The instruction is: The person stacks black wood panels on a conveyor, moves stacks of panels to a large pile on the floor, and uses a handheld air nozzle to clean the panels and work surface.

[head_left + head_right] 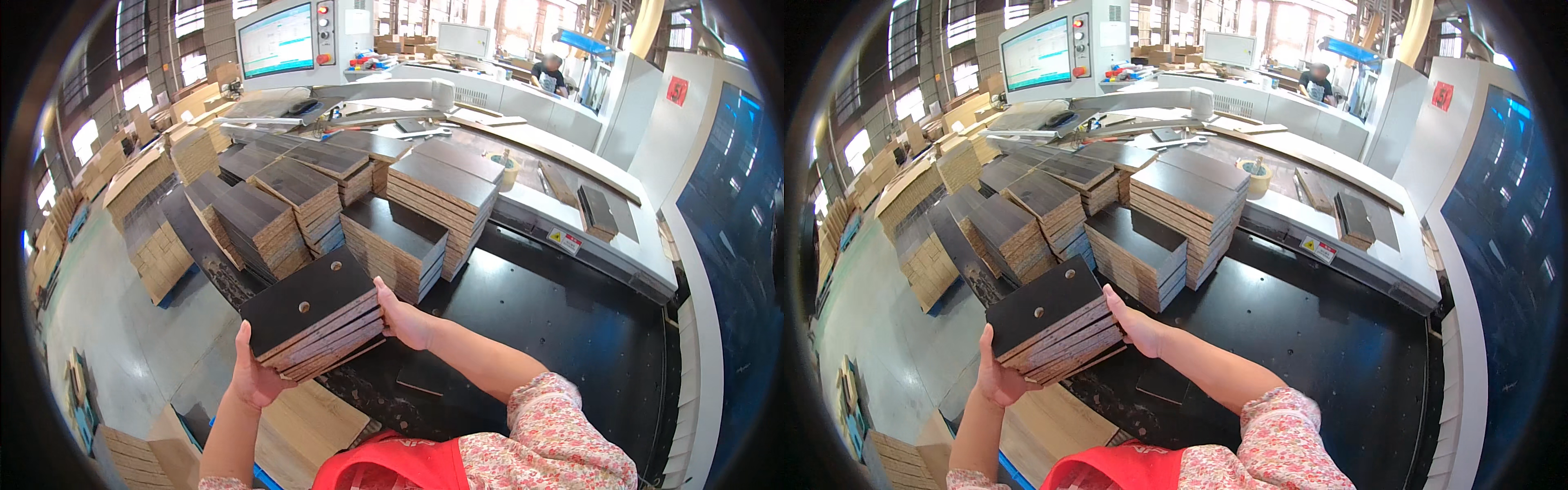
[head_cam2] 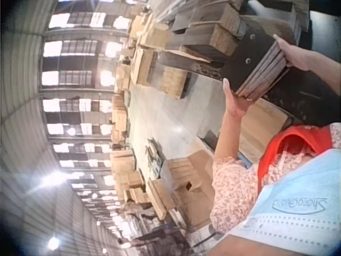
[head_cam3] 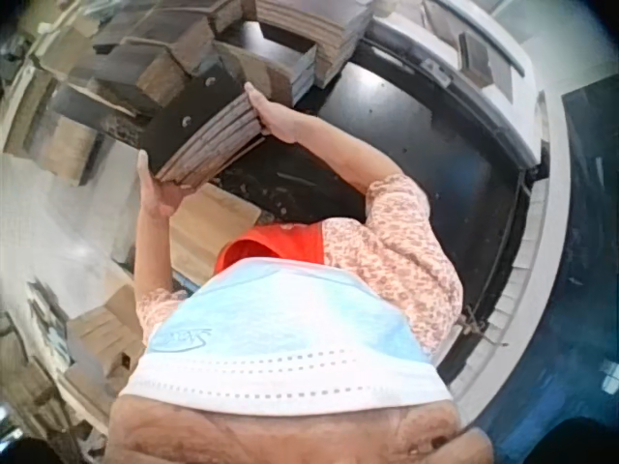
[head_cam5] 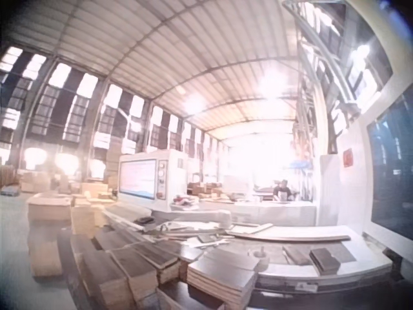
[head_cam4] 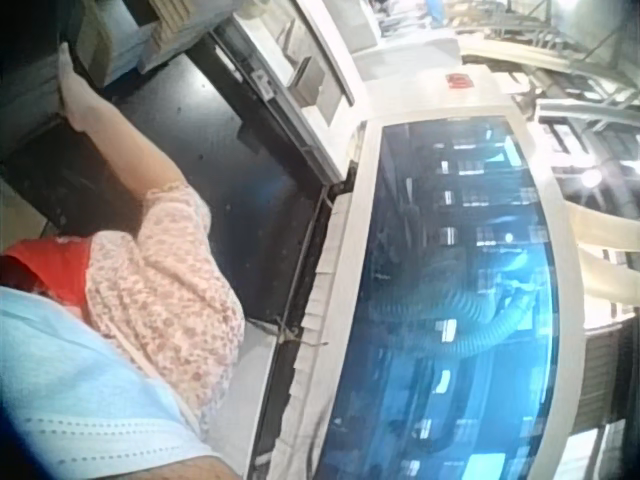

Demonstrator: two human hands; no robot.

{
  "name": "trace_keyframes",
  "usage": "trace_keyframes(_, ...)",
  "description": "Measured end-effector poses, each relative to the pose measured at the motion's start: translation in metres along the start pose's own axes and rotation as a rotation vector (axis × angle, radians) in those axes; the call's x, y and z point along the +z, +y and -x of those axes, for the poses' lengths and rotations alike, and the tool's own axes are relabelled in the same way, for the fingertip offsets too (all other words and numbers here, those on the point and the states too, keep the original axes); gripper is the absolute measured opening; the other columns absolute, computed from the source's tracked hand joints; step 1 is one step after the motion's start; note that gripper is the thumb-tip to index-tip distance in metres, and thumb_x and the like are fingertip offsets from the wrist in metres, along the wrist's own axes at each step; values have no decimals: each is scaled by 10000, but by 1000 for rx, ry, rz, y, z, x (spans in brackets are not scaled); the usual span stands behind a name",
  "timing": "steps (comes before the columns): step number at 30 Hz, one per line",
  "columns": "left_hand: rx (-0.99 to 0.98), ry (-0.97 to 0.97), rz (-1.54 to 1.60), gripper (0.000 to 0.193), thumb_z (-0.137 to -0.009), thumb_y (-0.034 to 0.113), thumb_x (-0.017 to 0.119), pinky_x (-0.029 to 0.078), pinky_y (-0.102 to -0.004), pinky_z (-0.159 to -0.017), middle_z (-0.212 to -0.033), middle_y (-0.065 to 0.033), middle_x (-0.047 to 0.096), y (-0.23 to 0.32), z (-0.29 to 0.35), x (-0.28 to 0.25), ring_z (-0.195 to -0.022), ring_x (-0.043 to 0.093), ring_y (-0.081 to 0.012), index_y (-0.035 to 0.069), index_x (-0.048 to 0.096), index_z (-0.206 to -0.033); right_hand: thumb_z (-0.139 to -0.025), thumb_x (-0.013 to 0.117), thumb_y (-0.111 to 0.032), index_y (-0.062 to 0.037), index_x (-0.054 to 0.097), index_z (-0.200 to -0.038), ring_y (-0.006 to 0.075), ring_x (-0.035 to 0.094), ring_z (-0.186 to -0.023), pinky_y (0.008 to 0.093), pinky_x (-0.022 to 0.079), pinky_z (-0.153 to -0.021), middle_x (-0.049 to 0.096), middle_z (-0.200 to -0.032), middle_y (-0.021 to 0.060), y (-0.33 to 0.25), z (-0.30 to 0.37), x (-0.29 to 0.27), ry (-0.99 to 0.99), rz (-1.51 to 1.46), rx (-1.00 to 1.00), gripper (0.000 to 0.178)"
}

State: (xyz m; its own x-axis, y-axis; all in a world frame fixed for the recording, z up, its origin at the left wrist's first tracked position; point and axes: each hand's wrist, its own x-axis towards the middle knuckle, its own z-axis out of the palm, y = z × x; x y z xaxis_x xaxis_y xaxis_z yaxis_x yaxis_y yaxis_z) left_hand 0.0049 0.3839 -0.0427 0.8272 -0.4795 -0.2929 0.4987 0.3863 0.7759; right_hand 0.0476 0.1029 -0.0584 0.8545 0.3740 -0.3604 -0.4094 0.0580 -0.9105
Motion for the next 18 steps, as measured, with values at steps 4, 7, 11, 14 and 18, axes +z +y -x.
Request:
trace_keyframes(4,58,0,0,905,-810,809,409,281,-591,-1067,-1475,-95,436,-17,19,29,-1327,411,-342,180,400,-1461,-961,220,-704,-163,402,-1468,232,407,-1310,415,301,-1083,454,-1457,47,2,53,-17,-88,92,-48,763)
trace_keyframes(7,64,-60,-71,931,-803,819,392,301,-581,-1060,-1474,-108,434,-36,19,56,-1328,409,-351,163,390,-1465,-1004,211,-624,-156,151,-1557,230,421,-1305,390,302,-1096,432,-1459,94,24,91,-39,31,20,-129,727)
trace_keyframes(11,28,-128,-166,930,-800,808,415,340,-561,-1026,-1438,-88,475,-61,10,102,-1298,444,-319,148,391,-1455,-993,166,-641,-122,102,-1558,260,422,-1327,424,261,-1136,412,-1474,134,52,154,-77,17,-3,-237,770)
trace_keyframes(14,-53,-228,-181,879,-820,752,455,367,-507,-1020,-1415,-76,498,-86,-7,126,-1266,479,-284,141,394,-1449,-985,144,-652,-45,173,-1534,272,377,-1366,432,228,-1158,387,-1494,152,80,199,-105,68,2,-301,818)
trace_keyframes(18,-128,-390,-45,754,-900,526,570,308,-421,-1124,-1442,-104,458,-129,-39,148,-1325,428,-249,63,353,-1453,-986,130,-645,5,270,-1496,262,277,-1426,422,176,-1181,334,-1533,144,110,257,-124,291,-47,-355,838)
